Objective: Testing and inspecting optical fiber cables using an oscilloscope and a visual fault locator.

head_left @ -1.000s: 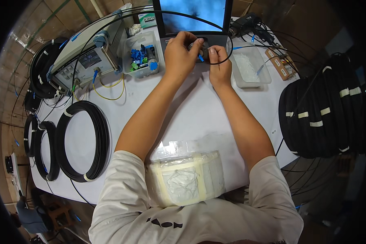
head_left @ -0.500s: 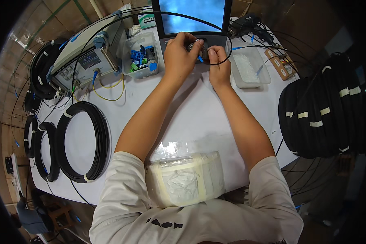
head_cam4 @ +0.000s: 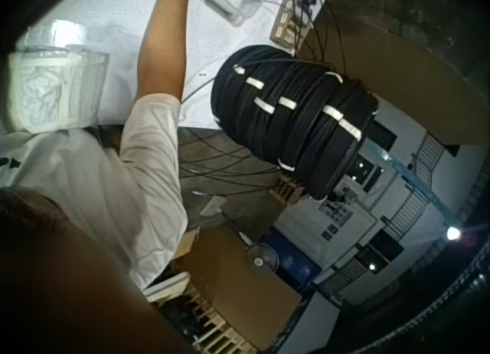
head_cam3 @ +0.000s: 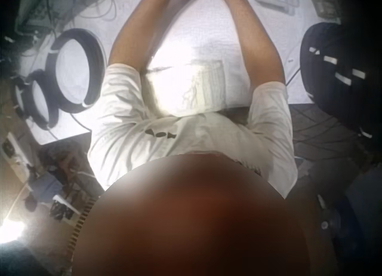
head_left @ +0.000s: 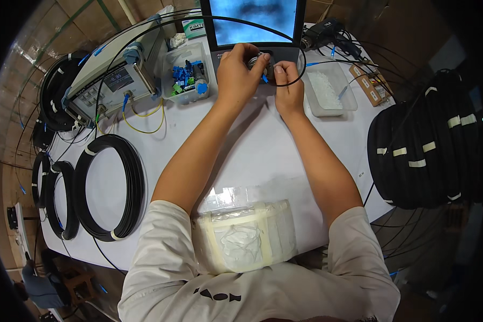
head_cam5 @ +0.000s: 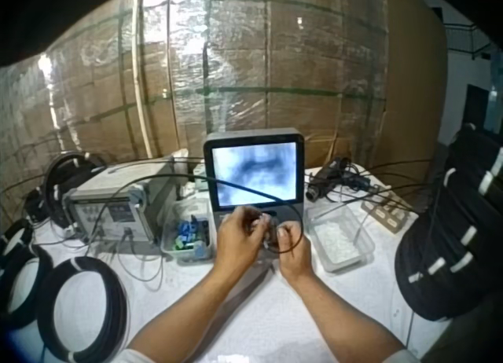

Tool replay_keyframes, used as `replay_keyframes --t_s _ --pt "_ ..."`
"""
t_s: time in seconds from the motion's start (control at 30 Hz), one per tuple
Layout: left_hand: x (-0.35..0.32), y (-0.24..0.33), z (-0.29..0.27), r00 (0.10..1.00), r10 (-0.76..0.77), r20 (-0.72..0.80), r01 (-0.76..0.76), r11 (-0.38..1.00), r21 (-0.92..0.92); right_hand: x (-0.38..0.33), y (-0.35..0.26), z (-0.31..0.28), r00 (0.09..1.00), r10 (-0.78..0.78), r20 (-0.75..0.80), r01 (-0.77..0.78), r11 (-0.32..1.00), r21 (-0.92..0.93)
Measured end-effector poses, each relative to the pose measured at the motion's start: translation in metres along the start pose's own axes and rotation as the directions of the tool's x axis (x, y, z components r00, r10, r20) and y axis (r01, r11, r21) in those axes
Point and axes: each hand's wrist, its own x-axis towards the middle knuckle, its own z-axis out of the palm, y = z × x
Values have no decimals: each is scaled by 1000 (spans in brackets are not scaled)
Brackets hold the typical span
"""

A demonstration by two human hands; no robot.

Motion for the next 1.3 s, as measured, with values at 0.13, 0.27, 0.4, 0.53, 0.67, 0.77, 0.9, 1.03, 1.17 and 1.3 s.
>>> replay_keyframes --t_s 0.13,0.27,0.4,0.53,0.67,0.77,0.9,1.03,1.17,1.3 --pt "-1 0 -1 1000 -3 11 3 999 33 -1 -1 0 1000 6 8 -6 1000 -19" --pt "0 0 -1 1000 -10 15 9 1000 7 0 -2 1 1000 10 5 -9 1000 -16" --pt "-1 3 -2 1000 5 12 -6 999 52 2 -2 -4 996 84 24 -83 996 -40" --pt "-1 3 -5 1000 -13 12 12 998 69 1 -7 -2 994 102 45 -97 991 -91" --pt "-1 5 -2 1000 4 19 -5 998 59 1 -5 1 998 -41 -43 40 999 -36" --pt "-2 5 -4 1000 -5 11 4 997 75 2 -11 1 994 -41 -97 40 999 -6" --pt "-2 4 -4 1000 -8 14 7 998 61 2 -10 -3 992 129 -6 -129 985 -118" --pt "-1 4 -3 1000 1 22 -3 998 70 2 -9 -3 999 0 -38 -3 995 -100" --pt "-2 4 -3 1000 -8 15 6 997 82 1 -13 -3 999 6 -54 -10 997 -73" --pt "-2 1 -3 1000 -10 13 9 998 57 2 -13 -4 988 150 48 -143 982 -122"
